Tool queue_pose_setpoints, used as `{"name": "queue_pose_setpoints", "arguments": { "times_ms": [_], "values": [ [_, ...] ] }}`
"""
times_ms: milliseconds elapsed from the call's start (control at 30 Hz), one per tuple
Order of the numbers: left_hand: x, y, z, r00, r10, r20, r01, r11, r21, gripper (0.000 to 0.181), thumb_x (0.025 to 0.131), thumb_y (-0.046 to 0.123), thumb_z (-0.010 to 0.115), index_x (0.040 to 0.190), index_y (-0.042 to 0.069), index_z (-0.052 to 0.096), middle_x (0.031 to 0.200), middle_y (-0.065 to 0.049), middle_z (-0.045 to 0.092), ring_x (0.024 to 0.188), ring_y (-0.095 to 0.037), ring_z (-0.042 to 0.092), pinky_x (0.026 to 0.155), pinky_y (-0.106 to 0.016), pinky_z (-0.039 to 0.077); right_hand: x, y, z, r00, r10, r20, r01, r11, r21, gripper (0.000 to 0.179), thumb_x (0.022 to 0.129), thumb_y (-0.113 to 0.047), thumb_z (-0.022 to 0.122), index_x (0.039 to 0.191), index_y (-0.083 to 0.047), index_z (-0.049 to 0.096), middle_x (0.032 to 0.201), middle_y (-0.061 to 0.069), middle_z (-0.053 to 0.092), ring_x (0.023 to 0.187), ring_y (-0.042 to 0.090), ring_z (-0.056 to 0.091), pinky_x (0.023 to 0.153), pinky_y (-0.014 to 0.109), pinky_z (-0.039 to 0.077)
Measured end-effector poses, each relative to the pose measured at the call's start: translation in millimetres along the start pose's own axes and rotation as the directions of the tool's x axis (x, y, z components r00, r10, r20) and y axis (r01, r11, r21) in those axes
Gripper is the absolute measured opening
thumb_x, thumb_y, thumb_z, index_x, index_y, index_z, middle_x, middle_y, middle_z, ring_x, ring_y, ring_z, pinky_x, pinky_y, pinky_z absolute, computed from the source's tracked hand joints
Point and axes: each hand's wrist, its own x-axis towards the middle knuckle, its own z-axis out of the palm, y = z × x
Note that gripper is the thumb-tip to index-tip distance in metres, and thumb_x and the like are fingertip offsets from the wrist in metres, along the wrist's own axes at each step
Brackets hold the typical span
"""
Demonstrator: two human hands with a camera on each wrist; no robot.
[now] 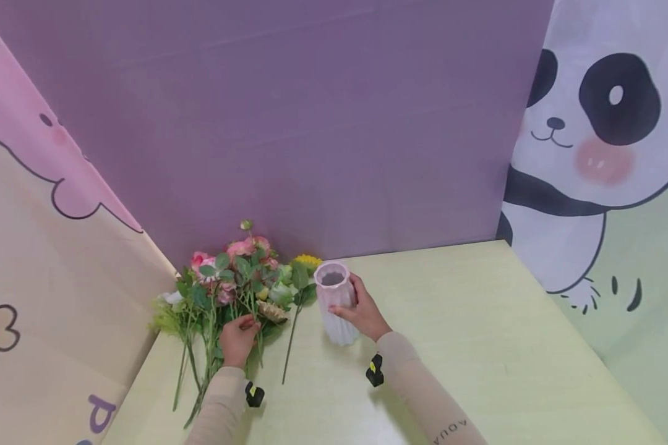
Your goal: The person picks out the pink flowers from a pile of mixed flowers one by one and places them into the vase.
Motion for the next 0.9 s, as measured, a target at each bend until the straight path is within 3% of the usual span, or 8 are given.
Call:
{"name": "queue_pose_setpoints", "arguments": {
  "times_ms": [300,633,900],
  "values": [
    [1.3,3.4,-3.0,0.999,0.034,-0.026,-0.035,0.998,-0.044,0.02,0.079,0.001,0.072,0.099,-0.005,0.07,0.088,-0.02,0.069,0.071,-0.03,0.066,0.052,-0.033,0.055,0.3,2,0,1.0,0.011,-0.002,-0.011,1.0,-0.008,0.08,0.083,-0.012,0.072,0.145,-0.005,0.022,0.145,0.02,0.034,0.131,0.038,0.037,0.105,0.054,0.035],
    [1.8,12.2,-6.3,0.998,-0.057,0.037,0.061,0.991,-0.121,0.025,0.082,0.006,0.071,0.106,-0.002,0.069,0.096,-0.019,0.069,0.073,-0.027,0.067,0.051,-0.029,0.055,-1.6,-2,0,1.0,0.013,-0.005,-0.013,1.0,0.005,0.08,0.083,-0.011,0.072,0.145,-0.005,0.021,0.146,0.02,0.032,0.133,0.038,0.034,0.106,0.055,0.032],
    [0.3,23.3,-9.4,0.999,-0.025,0.042,0.033,0.983,-0.179,0.024,0.083,0.006,0.071,0.106,-0.002,0.069,0.095,-0.02,0.068,0.081,-0.03,0.066,0.054,-0.029,0.056,-1.8,-2,-1,1.0,0.005,0.002,-0.005,1.0,0.002,0.079,0.083,-0.01,0.072,0.145,-0.004,0.023,0.146,0.02,0.034,0.132,0.038,0.035,0.106,0.054,0.033]
  ]
}}
